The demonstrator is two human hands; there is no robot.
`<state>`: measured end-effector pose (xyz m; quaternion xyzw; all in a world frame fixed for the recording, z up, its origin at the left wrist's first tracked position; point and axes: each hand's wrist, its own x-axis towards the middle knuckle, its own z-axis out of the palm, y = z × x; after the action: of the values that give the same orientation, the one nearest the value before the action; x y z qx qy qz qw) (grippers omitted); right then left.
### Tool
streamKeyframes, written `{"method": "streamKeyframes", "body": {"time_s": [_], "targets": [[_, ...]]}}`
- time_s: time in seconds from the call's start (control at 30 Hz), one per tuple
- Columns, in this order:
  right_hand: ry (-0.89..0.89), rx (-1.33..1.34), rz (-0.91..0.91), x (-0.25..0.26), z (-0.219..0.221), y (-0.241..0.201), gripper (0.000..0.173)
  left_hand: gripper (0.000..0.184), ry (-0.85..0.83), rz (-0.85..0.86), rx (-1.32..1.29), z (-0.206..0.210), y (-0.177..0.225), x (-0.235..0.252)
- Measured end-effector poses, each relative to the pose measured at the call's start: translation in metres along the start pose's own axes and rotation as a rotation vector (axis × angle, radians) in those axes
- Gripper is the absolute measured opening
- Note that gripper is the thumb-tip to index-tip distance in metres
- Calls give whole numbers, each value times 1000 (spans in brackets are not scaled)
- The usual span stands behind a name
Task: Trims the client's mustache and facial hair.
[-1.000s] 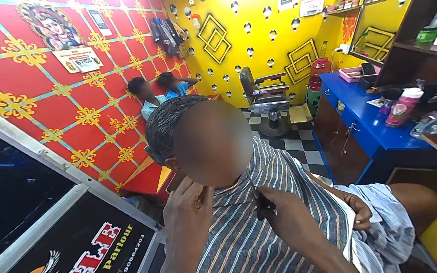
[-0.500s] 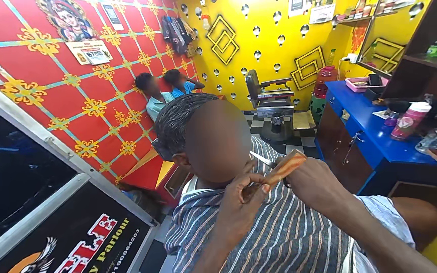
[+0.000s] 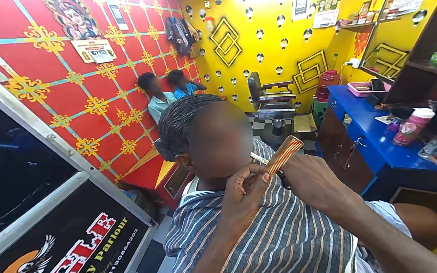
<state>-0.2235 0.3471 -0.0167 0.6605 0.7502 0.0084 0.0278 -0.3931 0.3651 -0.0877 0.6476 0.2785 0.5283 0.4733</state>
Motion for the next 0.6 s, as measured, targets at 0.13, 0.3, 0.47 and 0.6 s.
{"method": "streamKeyframes", "body": {"time_s": [0.13,0.3,0.47,0.6], "targets": [[74,0,-3,-1,4,2,8,16,14,-28,-15,0,1,-1],[4,-8,14,0,2,0,10,16,13,-11,-21,0,-1,-1],[46,64,10,2,15,3,8,16,18,5,-24,0,-1,-2],[-126,369,-3,12,22,17,20,17,-5,-20,1,4,1,-2]]}}
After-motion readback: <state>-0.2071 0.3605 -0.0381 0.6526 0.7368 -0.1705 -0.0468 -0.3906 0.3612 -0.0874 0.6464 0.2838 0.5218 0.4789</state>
